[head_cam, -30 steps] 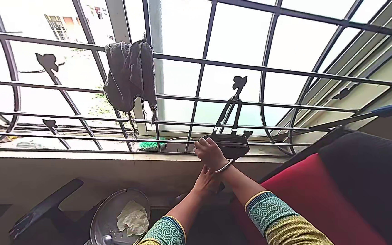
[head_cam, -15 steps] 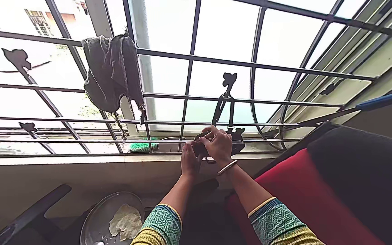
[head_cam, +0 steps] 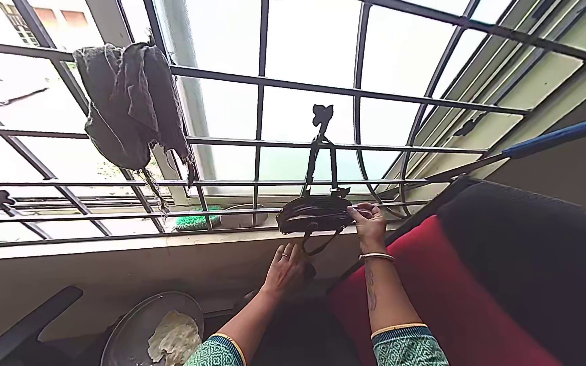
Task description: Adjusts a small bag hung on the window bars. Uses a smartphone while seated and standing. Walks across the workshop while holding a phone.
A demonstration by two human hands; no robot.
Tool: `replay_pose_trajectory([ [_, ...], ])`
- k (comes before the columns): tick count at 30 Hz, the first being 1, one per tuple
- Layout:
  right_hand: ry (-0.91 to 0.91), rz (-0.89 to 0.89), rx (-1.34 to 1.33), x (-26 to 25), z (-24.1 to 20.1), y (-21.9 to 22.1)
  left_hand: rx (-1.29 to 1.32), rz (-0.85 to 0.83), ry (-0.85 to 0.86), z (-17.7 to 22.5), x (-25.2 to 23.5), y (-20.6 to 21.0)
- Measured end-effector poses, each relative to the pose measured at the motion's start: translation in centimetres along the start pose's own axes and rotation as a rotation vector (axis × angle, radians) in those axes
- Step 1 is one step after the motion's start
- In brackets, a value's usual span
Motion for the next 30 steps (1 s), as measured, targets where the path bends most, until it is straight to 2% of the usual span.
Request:
replay_pose_trajectory([
  [2,-0.016,-0.015,-0.017,-0.4,0.0,-0.1,-0.110,0.197,0.015,-0.8,-0.7,-0.2],
  [3,-0.008,-0.021,-0.027,-0.4,0.2,-0.1,-0.122,0.198,0.007,-1.2,-2.2,-0.9],
  [6,0.023,-0.021,0.005,-0.4,0.3,-0.4,-0.039,-0.083,-0.072,-1.5,-5.7,-2.4],
  [7,0.028,-0.002,0.031,-0.6,0.5,-0.8,-0.046,-0.114,-0.049,-1.2,-5.5,-2.4],
  [10,0.049,-0.004,0.183,-2.1,2.9,-2.0,-0.165,0.036,0.079,0.7,-0.6,-0.3],
  [12,0.014,-0.037,0.324,-2.3,4.2,-1.7,-0.245,0.096,0.071,1.0,1.7,1.0],
  [14,-0.112,0.042,0.462,-0.8,3.2,-1.7,-0.262,0.127,0.057,0.8,1.8,1.1],
  [17,-0.575,0.136,0.529,3.3,0.4,-0.8,-0.256,0.126,0.075,0.4,1.1,0.8],
  [19,-0.856,-0.025,0.645,5.4,-0.2,1.5,-0.254,0.117,0.070,0.4,1.2,0.8],
  [20,-0.873,-0.181,0.816,6.2,-0.2,3.0,-0.255,0.116,0.062,0.5,1.3,0.8],
  [22,-0.726,-0.452,1.301,7.1,0.0,6.1,-0.260,0.103,0.053,0.7,1.4,0.8],
  [23,-0.700,-0.514,1.470,7.1,0.4,7.2,-0.261,0.094,0.053,0.7,1.5,0.8],
  [24,-0.738,-0.514,1.523,6.9,0.9,7.7,-0.265,0.083,0.058,0.7,1.5,0.7],
  [25,-0.795,-0.464,1.468,6.6,1.0,7.6,-0.268,0.072,0.065,0.6,1.5,0.5],
  [27,-0.929,-0.266,1.169,6.0,0.8,6.0,-0.267,0.057,0.073,0.2,1.4,0.3],
  [30,-1.080,-0.081,0.729,6.7,0.9,1.4,-0.162,-0.007,0.056,-0.2,1.5,-0.3],
])
Point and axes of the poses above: each hand's wrist, its own x-axis away from the middle knuckle, its own y-axis out of the palm, z = x × y, the point moved 3 cm from there along -x, towards the middle knuckle, and after that the axes turned 13 degrees about y, right-handed, at the moved point
